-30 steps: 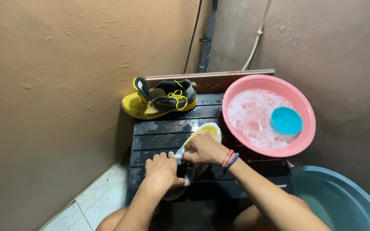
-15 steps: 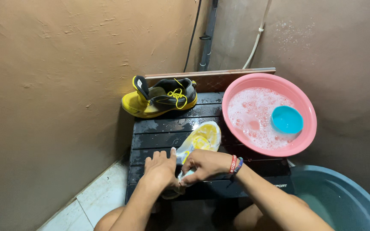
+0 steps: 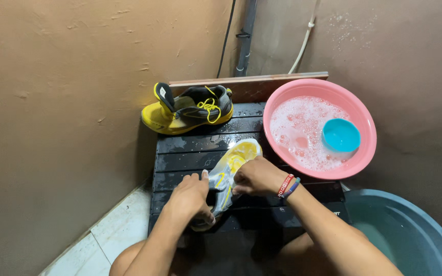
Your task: The person cleans the white sole of a yellow and black shoe using a blue sponge dipped in soapy water.
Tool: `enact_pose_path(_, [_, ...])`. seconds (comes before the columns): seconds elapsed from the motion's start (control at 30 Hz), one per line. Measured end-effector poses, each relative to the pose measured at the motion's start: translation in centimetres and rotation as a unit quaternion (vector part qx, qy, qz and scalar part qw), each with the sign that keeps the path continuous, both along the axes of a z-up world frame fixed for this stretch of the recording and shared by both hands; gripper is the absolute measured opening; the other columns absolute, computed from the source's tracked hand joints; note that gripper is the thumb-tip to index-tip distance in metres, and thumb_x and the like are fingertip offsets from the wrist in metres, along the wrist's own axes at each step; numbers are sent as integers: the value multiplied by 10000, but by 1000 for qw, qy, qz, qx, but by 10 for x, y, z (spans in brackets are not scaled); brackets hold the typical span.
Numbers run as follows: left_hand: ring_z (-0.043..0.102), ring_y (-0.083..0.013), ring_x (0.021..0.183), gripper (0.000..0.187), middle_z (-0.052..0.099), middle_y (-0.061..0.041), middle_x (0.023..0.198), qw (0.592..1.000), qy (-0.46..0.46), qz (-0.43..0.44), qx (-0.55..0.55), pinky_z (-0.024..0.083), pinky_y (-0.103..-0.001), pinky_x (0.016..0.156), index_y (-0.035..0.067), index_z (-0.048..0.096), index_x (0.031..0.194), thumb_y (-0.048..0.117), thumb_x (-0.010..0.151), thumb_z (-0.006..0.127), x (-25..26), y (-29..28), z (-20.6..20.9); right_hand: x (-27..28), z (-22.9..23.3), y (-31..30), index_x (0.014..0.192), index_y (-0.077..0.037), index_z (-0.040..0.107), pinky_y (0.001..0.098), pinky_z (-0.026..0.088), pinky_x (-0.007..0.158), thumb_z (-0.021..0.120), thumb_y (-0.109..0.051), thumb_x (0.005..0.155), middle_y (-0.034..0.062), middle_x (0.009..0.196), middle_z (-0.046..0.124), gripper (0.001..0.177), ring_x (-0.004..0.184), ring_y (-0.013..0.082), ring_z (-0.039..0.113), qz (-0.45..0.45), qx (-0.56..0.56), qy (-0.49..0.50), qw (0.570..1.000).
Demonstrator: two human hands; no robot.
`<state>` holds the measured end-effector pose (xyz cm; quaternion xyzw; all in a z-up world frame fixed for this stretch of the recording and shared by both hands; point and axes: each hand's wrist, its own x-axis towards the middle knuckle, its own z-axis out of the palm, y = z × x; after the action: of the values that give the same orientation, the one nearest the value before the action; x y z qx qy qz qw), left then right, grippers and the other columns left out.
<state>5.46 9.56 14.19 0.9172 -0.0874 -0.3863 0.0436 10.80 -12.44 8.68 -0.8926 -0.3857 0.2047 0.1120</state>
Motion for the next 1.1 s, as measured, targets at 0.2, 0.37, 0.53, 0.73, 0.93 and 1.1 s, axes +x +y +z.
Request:
enact_pose_path(0.2, [619, -412, 1255, 1221, 654, -244, 1311, 1000, -12, -12, -5, 584, -532, 965, -46, 328, 1588, 275, 601, 971, 6, 4, -5, -54, 45, 36, 902, -222, 767, 409, 587, 806, 698, -518, 925, 0, 840, 783, 305, 938, 290, 768, 64, 93, 169, 979])
enact_pose_path(0.37, [644, -428, 1235, 1140, 684, -259, 1269, 1000, -10, -4, -11, 600, -546, 948, -71, 352, 1563, 252, 656, 961, 4, 5, -11, -3, 7, 3, 919, -215, 782, 448, 560, 797, 674, -529, 903, 55, 818, 770, 332, 914, 328, 755, -7, 11, 65, 998])
enact_pose_path(0.53, [644, -451, 1244, 1134, 695, -280, 1265, 1000, -5, 1, -21, 598, -570, 950, -81, 339, 1562, 298, 688, 954, 13, 14, -19, -33, 29, 24, 971, -156, 770, 470, 536, 889, 641, -313, 957, 89, 862, 781, 204, 928, 344, 764, 8, -5, -95, 995])
enact_pose_path(0.73, [608, -488, 1295, 1068, 652, -292, 1358, 997, 6, 43, -62, 550, -614, 1032, -1, 356, 1580, 283, 722, 924, 12, 20, 15, 5, 10, 1, 857, -240, 791, 431, 561, 808, 662, -548, 898, 7, 755, 780, 336, 894, 311, 774, -34, -3, 6, 999])
enact_pose_path(0.93, [446, -486, 1462, 1001, 517, -286, 1543, 981, 7, 77, -178, 373, -594, 1229, 54, 364, 1596, 248, 773, 900, 16, 51, 25, -10, 78, 3, 807, -133, 681, 503, 526, 759, 586, -468, 978, 177, 701, 704, 388, 840, 457, 714, -160, 100, -21, 982])
enact_pose_path(1.1, [514, -405, 1445, 856, 588, -238, 1503, 957, 37, 175, -230, 451, -505, 1187, 223, 484, 1565, 325, 800, 854, 27, 86, -7, -10, 69, -11, 817, -93, 697, 369, 488, 600, 617, -383, 991, 162, 565, 647, 347, 583, 286, 642, -284, 216, 46, 933])
